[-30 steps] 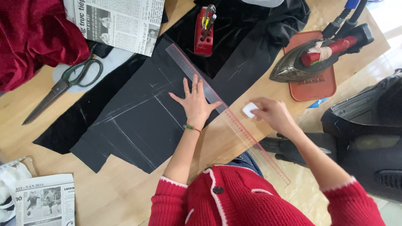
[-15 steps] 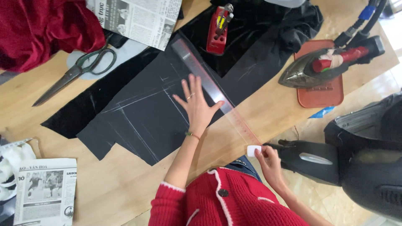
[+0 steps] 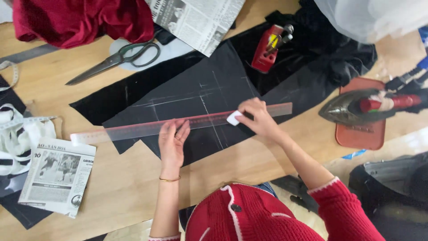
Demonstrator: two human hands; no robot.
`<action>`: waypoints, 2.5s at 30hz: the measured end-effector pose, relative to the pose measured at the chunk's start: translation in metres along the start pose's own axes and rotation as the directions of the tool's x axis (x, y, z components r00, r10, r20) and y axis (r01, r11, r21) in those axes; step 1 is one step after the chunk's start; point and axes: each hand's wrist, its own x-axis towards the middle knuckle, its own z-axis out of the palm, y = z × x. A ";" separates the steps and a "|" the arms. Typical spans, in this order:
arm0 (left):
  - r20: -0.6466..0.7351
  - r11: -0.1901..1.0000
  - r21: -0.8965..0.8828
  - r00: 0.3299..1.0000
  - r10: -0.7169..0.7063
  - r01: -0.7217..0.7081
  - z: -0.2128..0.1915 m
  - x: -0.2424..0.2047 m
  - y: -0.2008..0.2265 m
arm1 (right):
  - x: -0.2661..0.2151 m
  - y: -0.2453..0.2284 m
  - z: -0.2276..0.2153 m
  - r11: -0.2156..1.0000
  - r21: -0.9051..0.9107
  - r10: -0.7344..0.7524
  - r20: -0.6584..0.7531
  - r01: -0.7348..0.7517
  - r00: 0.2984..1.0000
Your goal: The person marks a piece of black fabric with chalk and a ruler, then uses scissors to cut the fabric along the marked lines. The person handles the fabric, ruler, chalk, and scissors throughout the process.
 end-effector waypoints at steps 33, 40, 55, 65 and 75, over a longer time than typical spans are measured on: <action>-0.171 0.927 0.273 0.935 0.311 -0.258 -0.007 0.099 0.066 | 0.096 0.059 -0.042 0.944 -0.304 0.189 0.176 -0.129 0.966; -0.132 0.879 0.353 0.913 0.386 -0.321 0.000 0.094 0.069 | 0.104 0.057 -0.043 0.937 -0.342 0.154 0.229 -0.068 0.961; -0.123 0.804 0.439 0.860 0.496 -0.401 0.012 0.086 0.063 | 0.133 0.052 0.010 0.988 -0.149 0.082 0.298 -0.038 0.951; -0.157 0.802 0.462 0.855 0.495 -0.379 0.005 0.091 0.054 | 0.146 0.050 0.036 0.998 -0.058 0.052 0.319 -0.035 0.946; -0.180 0.811 0.448 0.850 0.496 -0.378 0.008 0.089 0.052 | 0.154 0.036 0.099 0.966 0.219 0.077 0.258 -0.136 0.963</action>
